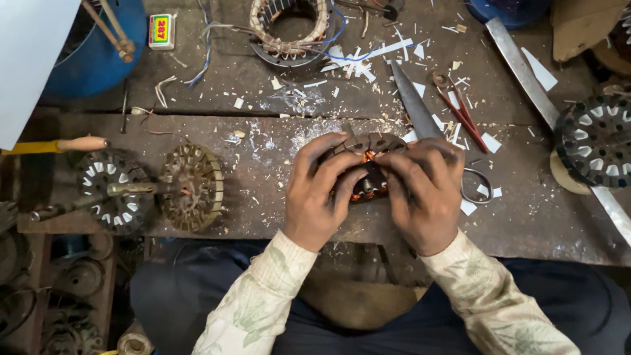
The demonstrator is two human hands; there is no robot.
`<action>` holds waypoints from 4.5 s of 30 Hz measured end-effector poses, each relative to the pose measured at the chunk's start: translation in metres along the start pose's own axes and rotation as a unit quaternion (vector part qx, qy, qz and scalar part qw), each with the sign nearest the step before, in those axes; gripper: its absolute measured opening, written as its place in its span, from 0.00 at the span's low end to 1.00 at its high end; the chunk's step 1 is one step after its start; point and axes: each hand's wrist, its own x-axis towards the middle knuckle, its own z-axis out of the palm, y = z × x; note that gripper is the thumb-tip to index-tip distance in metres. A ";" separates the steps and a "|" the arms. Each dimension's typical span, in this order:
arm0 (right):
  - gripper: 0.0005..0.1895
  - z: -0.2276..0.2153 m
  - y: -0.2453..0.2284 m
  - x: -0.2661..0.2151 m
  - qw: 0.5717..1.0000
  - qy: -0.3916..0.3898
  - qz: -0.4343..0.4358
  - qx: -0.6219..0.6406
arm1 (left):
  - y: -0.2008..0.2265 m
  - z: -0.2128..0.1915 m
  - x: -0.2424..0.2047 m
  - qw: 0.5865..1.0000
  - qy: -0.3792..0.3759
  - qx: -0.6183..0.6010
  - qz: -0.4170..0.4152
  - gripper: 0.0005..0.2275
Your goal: The person cuts small strips of white insulating paper using scissors and inserts them into the slots of a copper-wound motor rotor. The person repeats this process, cutting and placing paper into the rotor slots to insulate the windings.
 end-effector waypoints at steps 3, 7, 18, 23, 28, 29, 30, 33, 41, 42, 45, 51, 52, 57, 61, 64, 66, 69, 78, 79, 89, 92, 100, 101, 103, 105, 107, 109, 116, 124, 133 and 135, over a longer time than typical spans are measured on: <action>0.18 0.001 -0.001 -0.002 1.000 -0.002 0.000 -0.002 | 0.000 -0.002 0.000 1.000 -0.009 -0.003 -0.001 0.12; 0.19 0.001 -0.002 -0.003 1.000 -0.002 -0.005 -0.010 | 0.000 -0.005 0.001 1.000 -0.015 -0.025 -0.009 0.12; 0.20 0.000 -0.005 -0.007 1.000 -0.013 -0.010 -0.002 | -0.005 -0.008 -0.003 0.999 -0.032 0.013 0.006 0.14; 0.20 -0.027 0.006 -0.010 0.999 -0.031 0.006 0.023 | -0.006 -0.005 -0.002 1.000 -0.018 -0.009 -0.003 0.12; 0.17 -0.083 0.043 -0.004 0.974 -0.140 0.152 -0.088 | -0.008 -0.015 -0.003 0.998 -0.002 -0.070 -0.002 0.17; 0.19 -0.086 0.052 -0.004 0.959 -0.185 0.175 -0.123 | -0.006 -0.018 -0.003 0.997 -0.006 -0.072 -0.007 0.18; 0.23 -0.085 0.058 -0.007 0.959 -0.199 0.171 -0.110 | -0.004 -0.019 -0.002 0.997 -0.014 -0.078 -0.010 0.18; 0.32 -0.072 0.070 -0.017 0.951 -0.235 0.179 -0.089 | 0.000 -0.020 -0.003 0.997 -0.022 -0.072 -0.010 0.19; 0.31 -0.081 0.080 -0.018 0.933 -0.179 0.310 -0.047 | -0.013 -0.010 -0.010 0.997 0.039 0.019 0.068 0.20; 0.31 -0.091 0.083 -0.019 0.935 -0.138 0.324 0.048 | -0.013 -0.008 -0.012 0.994 0.059 0.030 0.092 0.20; 0.32 -0.113 0.099 -0.020 0.943 -0.027 0.273 0.186 | -0.001 -0.003 -0.023 0.973 0.047 0.093 0.205 0.20; 0.26 -0.122 0.103 -0.032 0.784 0.145 0.292 0.528 | 0.038 0.036 -0.032 0.914 -0.094 0.208 0.335 0.09; 0.28 -0.119 0.101 -0.031 0.767 0.157 0.292 0.550 | 0.040 0.044 -0.027 0.911 -0.092 0.235 0.326 0.09; 0.25 -0.106 0.092 -0.014 0.742 0.174 0.279 0.585 | 0.050 0.090 0.013 0.901 -0.136 0.373 0.178 0.11; 0.26 -0.106 0.094 -0.016 0.751 0.162 0.253 0.588 | 0.043 0.152 0.039 0.907 -0.151 0.375 0.113 0.10; 0.24 -0.101 0.097 -0.019 0.756 0.142 0.236 0.593 | 0.028 0.188 0.041 0.911 -0.114 0.395 0.045 0.08; 0.23 -0.101 0.097 -0.020 0.762 0.133 0.232 0.590 | 0.017 0.199 0.038 0.914 -0.087 0.395 0.026 0.07; 0.24 -0.105 0.096 -0.023 0.774 0.128 0.239 0.573 | 0.015 0.201 0.031 0.925 -0.073 0.371 0.042 0.07; 0.27 -0.097 0.082 -0.022 0.784 0.115 0.238 0.561 | 0.076 0.125 0.025 0.941 -0.097 0.317 0.063 0.07; 0.27 -0.095 0.081 -0.021 0.788 0.114 0.238 0.556 | 0.087 0.115 0.023 0.954 -0.073 0.280 0.078 0.08; 0.33 -0.076 0.060 -0.057 0.698 0.018 0.241 0.674 | 0.089 -0.008 0.029 0.985 0.036 -0.147 -0.082 0.08; 0.46 -0.058 0.038 -0.075 0.757 -0.047 0.240 0.605 | 0.069 -0.038 0.042 0.941 0.044 -0.304 -0.144 0.09; 0.48 -0.013 -0.001 -0.129 0.683 -0.077 0.314 0.655 | 0.049 -0.049 0.034 0.844 0.113 -0.463 -0.247 0.13; 0.50 -0.009 -0.001 -0.132 0.708 -0.093 0.260 0.650 | 0.049 -0.049 0.031 0.836 0.094 -0.467 -0.272 0.11; 0.48 -0.007 0.002 -0.136 0.727 -0.124 0.237 0.632 | 0.051 -0.045 0.026 0.836 0.071 -0.472 -0.272 0.10; 0.47 -0.008 -0.002 -0.143 0.723 -0.151 0.263 0.620 | 0.056 -0.044 0.014 0.841 0.059 -0.451 -0.292 0.10; 0.47 -0.003 -0.004 -0.136 0.711 -0.159 0.310 0.611 | 0.058 -0.044 0.016 0.860 0.046 -0.409 -0.303 0.10; 0.46 -0.004 -0.004 -0.131 0.697 -0.159 0.322 0.621 | 0.060 -0.040 0.019 0.846 0.046 -0.437 -0.302 0.09; 0.42 -0.015 -0.001 -0.137 0.754 -0.154 0.346 0.536 | 0.063 -0.031 0.015 0.871 0.028 -0.385 -0.304 0.09; 0.44 -0.027 0.002 -0.147 0.751 -0.131 0.342 0.549 | 0.078 -0.015 0.013 0.852 0.009 -0.398 -0.340 0.10; 0.43 -0.044 0.013 -0.168 0.767 -0.104 0.357 0.523 | 0.093 0.009 0.011 0.862 -0.013 -0.383 -0.333 0.09; 0.43 -0.047 0.015 -0.176 0.764 -0.103 0.359 0.527 | 0.095 0.015 0.008 0.865 -0.017 -0.376 -0.332 0.09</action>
